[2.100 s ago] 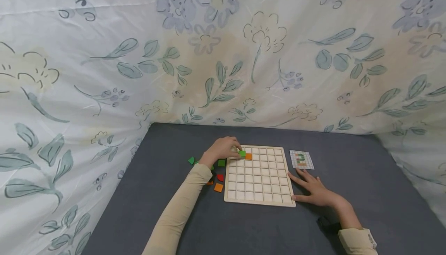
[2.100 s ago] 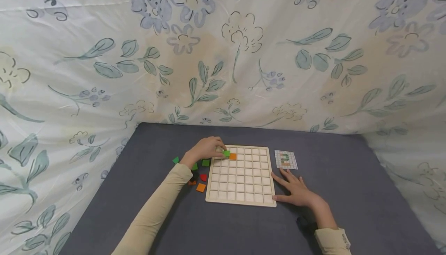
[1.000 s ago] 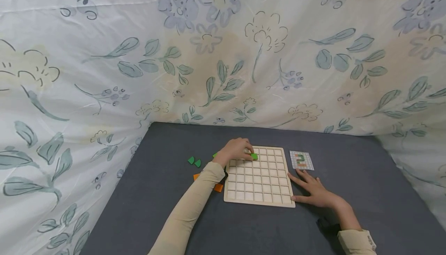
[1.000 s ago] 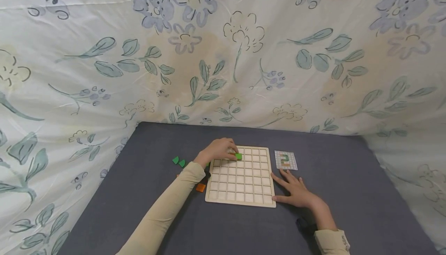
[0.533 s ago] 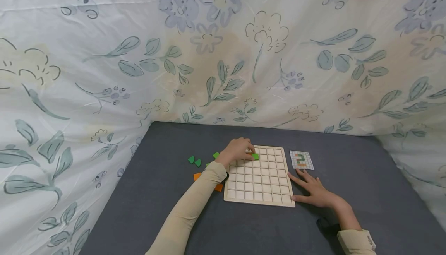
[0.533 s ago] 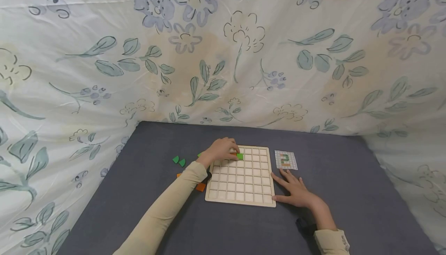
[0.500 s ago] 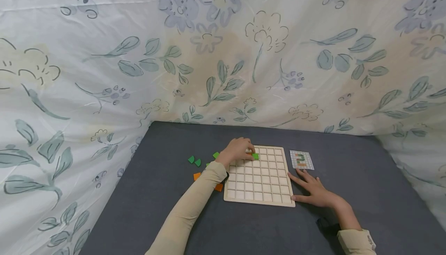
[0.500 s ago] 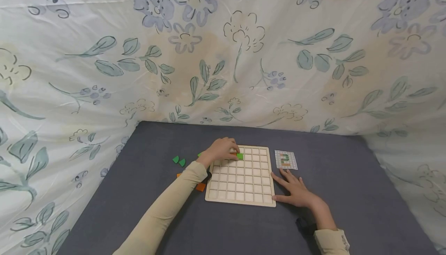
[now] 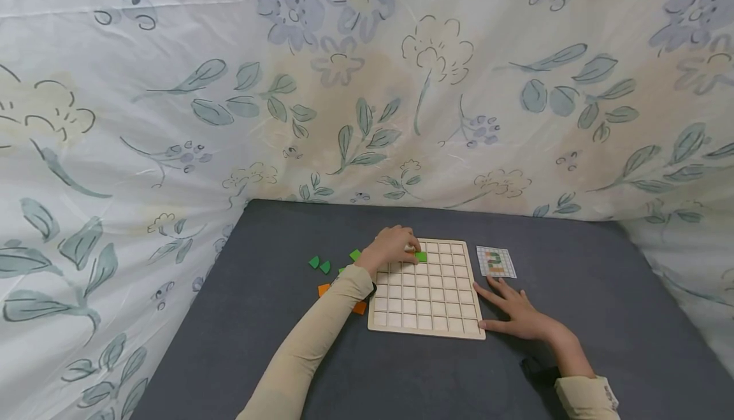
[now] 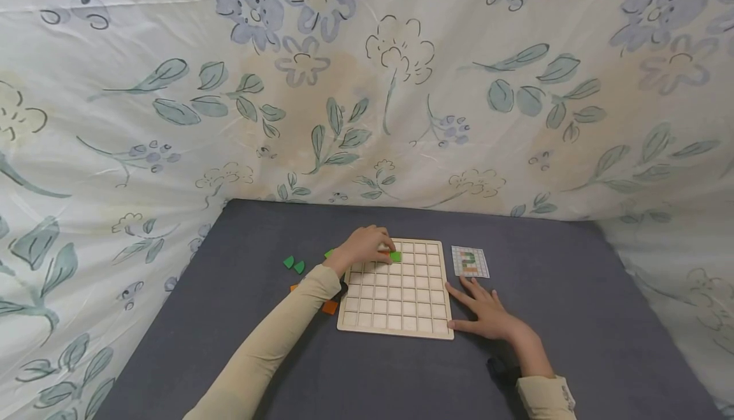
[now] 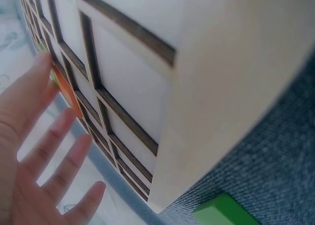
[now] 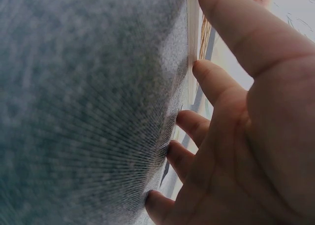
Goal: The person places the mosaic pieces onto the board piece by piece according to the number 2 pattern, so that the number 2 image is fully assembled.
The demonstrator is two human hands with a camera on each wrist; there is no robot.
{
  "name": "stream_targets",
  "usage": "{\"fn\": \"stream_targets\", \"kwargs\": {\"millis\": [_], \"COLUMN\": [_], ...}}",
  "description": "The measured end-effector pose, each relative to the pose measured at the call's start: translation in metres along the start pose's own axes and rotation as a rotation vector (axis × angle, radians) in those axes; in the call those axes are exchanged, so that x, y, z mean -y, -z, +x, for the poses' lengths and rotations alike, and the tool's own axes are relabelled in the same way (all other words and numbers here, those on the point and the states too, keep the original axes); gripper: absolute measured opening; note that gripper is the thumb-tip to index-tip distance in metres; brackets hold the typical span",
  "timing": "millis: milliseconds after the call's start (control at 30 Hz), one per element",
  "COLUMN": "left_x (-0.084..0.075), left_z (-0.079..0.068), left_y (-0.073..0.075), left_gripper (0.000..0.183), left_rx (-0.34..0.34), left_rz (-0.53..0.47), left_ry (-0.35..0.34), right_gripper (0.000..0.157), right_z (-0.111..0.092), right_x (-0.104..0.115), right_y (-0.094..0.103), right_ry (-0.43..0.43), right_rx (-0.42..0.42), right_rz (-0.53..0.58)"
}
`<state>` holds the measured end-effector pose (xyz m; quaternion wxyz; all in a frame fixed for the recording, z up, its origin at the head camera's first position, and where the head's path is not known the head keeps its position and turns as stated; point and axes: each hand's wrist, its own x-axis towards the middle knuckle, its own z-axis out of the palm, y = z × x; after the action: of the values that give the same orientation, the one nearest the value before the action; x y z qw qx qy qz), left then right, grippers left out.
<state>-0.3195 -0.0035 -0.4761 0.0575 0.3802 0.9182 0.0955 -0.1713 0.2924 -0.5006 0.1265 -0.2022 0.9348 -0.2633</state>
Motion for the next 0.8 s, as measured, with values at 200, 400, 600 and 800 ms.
{"fn": "stream_targets", "kwargs": {"millis": [200,400,600,800], "left_x": [-0.0005,0.0003,-0.0004,-0.0006], "left_z": [0.0001,0.0018,0.0027,0.0013], "left_y": [-0.0006,-0.0018,-0.0015,-0.0006], "left_gripper": [0.032,0.033,0.031,0.033], "left_rx": [0.01,0.006,0.009,0.017], "left_rz": [0.016,0.043,0.038,0.04], "left_ry": [0.008,0.004,0.003,0.009], "right_gripper": [0.078,0.079,0.079,0.079], "right_z": [-0.0002,-0.0002,-0.0004,-0.0004], "right_x": [-0.0003,-0.0004,-0.0012,-0.0006], "right_y": [0.0006,0.0008,0.0008,0.001], "right_ry": [-0.009,-0.016,-0.02,-0.019], "right_rx": [0.006,0.007,0.005,0.006], "right_rz": [0.002,0.011,0.008,0.006]}}
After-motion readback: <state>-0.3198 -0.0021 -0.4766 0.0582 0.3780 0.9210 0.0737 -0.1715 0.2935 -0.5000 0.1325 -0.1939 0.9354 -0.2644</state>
